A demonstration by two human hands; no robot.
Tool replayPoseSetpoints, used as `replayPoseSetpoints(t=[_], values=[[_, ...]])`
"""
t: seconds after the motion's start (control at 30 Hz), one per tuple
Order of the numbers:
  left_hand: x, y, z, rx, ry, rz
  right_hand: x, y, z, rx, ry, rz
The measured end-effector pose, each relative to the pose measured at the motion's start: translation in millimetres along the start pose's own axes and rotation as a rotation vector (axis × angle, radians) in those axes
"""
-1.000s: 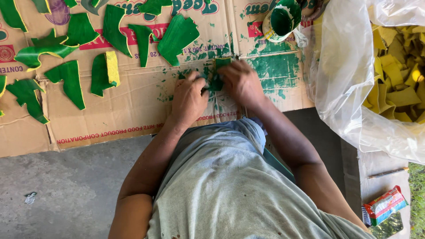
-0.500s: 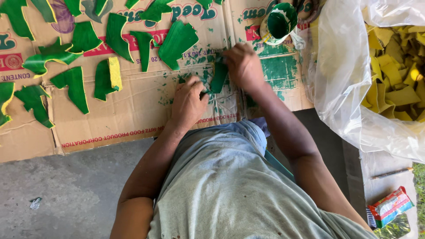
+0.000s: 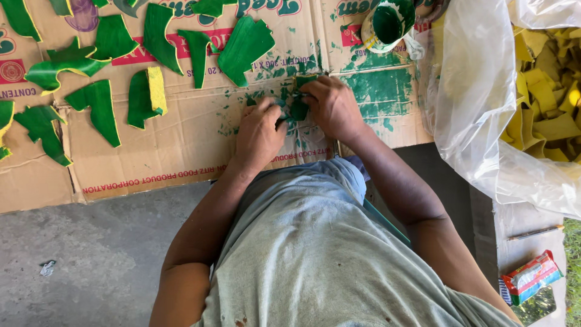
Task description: The person paints green paint onto multiple yellow foam pieces using a paintbrush. They repeatedly dip the brush into a paint can and apply paint to each piece, then place the painted pieces on a cardboard surface.
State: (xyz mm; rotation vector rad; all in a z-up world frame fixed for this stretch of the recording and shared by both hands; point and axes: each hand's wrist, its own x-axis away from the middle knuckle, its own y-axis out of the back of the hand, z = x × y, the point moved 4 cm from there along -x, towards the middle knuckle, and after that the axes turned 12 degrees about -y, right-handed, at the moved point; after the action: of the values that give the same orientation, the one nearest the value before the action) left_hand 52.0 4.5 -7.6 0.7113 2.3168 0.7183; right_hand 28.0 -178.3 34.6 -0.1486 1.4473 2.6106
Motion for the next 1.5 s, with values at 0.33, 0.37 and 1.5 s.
replayPoseSetpoints(t=[0.33,0.37,1.5], values=[[3,12,18,0.192,-0.012,-0.184,48,30,30,-0.246,0.121,0.366],[1,14,17,0.201,-0.017,-0.195,48,43,26,-0.28,0.132,0.39],[-26,15,-11,-0.167,0.007,0.188,50,44,-45,-0.512,-0.307,-0.005]])
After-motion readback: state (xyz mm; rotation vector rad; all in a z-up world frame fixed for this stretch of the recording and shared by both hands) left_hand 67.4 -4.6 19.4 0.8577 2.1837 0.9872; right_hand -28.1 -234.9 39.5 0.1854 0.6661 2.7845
